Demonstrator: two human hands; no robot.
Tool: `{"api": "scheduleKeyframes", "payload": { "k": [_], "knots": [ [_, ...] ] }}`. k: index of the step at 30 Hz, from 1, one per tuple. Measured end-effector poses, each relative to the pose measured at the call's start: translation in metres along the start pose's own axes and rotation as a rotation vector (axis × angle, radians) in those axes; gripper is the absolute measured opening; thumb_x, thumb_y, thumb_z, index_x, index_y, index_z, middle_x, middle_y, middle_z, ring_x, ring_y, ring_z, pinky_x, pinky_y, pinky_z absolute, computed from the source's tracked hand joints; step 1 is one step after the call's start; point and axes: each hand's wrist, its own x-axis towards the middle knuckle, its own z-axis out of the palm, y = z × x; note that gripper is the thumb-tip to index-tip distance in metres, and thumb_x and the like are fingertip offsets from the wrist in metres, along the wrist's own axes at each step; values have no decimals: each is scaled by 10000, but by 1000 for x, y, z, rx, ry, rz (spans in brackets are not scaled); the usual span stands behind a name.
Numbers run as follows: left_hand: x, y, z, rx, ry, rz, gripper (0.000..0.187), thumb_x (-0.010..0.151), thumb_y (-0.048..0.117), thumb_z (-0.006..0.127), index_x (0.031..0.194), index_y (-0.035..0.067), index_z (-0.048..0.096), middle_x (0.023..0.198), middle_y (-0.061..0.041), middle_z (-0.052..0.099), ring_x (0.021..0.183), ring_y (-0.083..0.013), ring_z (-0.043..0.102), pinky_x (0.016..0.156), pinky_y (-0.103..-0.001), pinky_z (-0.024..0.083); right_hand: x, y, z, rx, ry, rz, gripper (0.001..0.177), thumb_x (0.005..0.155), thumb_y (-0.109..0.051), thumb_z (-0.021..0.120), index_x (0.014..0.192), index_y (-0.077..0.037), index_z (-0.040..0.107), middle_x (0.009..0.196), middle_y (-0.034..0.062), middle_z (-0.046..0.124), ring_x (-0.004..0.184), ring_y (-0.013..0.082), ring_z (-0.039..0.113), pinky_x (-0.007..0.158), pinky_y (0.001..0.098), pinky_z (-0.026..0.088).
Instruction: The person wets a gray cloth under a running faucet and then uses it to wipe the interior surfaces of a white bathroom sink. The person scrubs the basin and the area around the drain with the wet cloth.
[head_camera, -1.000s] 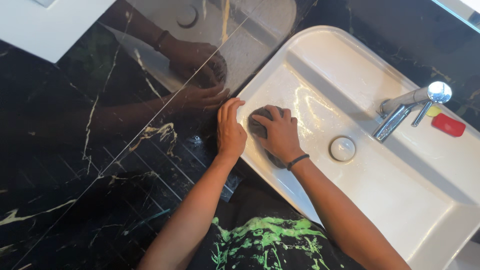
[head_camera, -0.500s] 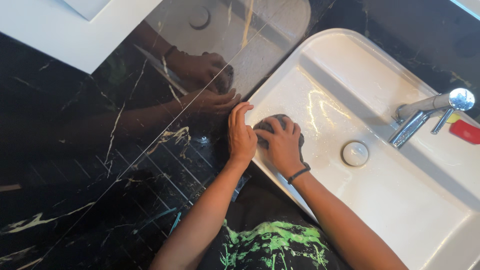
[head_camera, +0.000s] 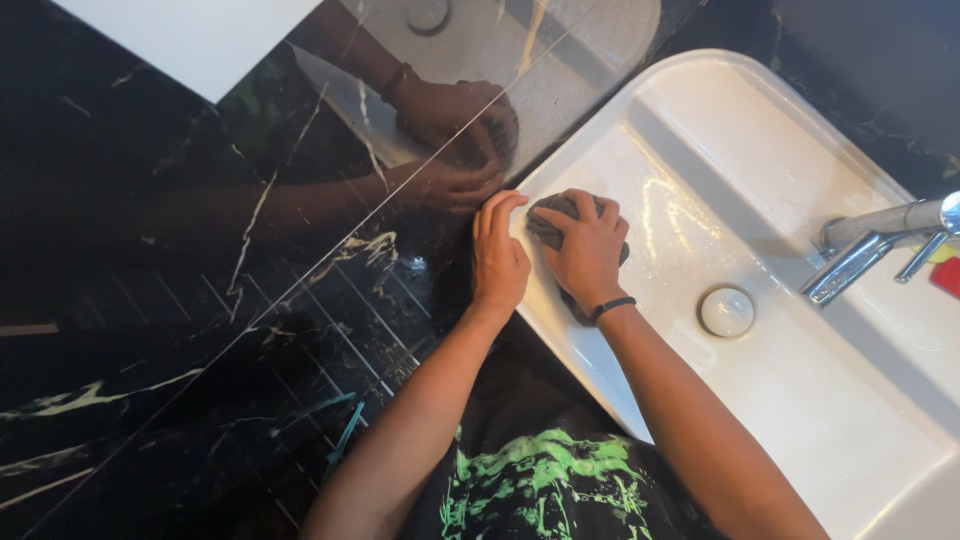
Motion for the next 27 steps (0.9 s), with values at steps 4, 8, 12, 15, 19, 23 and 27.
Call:
{"api": "scheduleKeyframes", "payload": {
  "k": [4, 8, 12, 15, 19, 23, 27],
  "knots": [
    [1, -1, 1, 7, -6, -12, 601, 744, -190, 455, 1278, 59, 571, 1345, -142, 577, 1301, -378, 528, 1121, -455, 402, -6, 1, -11, 18, -52, -53, 371, 728, -232, 820, 1091, -303, 785, 1323, 2, 586, 1234, 389, 450, 1006, 552, 350],
    [2, 0, -1, 17, -15, -16, 586, 744, -185, 466, 1262, 66, 580, 1344, -133, 586, 1301, -376, 530, 1119, -454, 403, -21, -12, -21, 23, -37, -57, 373, 692, -220, 832, 1056, -285, 785, 1310, 9, 587, 1230, 405, 444, 1009, 560, 348],
    [1, 0, 3, 5, -10, -19, 593, 742, -185, 460, 1268, 63, 576, 1339, -134, 589, 1294, -376, 531, 1120, -456, 396, -33, -16, -21, 46, -43, -41, 399, 682, -200, 833, 1070, -278, 783, 1317, 3, 588, 1234, 381, 459, 1012, 553, 346],
    [-1, -1, 3, 2, -2, -22, 594, 747, -182, 449, 1272, 63, 578, 1337, -136, 595, 1294, -378, 533, 1113, -455, 401, -35, -16, -19, 23, -35, -43, 396, 678, -212, 841, 1064, -280, 782, 1304, -7, 592, 1220, 373, 464, 1009, 556, 344],
    [-1, -2, 2, -25, 19, -27, 581, 754, -175, 452, 1273, 55, 574, 1327, -145, 594, 1296, -380, 533, 1117, -460, 400, -33, -17, -18, -13, -41, -56, 397, 681, -220, 835, 1068, -294, 784, 1296, -15, 592, 1214, 364, 467, 988, 543, 356],
    [2, -3, 4, -23, 32, -19, 578, 757, -179, 445, 1268, 56, 575, 1322, -151, 594, 1294, -375, 536, 1120, -460, 400, -20, -15, -12, 3, -24, -3, 393, 674, -228, 830, 1056, -313, 790, 1282, -31, 597, 1195, 352, 478, 972, 525, 367],
    [-1, 0, 1, -49, 32, -34, 588, 753, -184, 428, 1272, 55, 567, 1322, -155, 597, 1304, -372, 535, 1126, -451, 400, -2, -16, -4, 6, 23, 96, 383, 713, -227, 829, 1087, -297, 785, 1293, -7, 595, 1186, 378, 475, 969, 525, 378]
  ]
}}
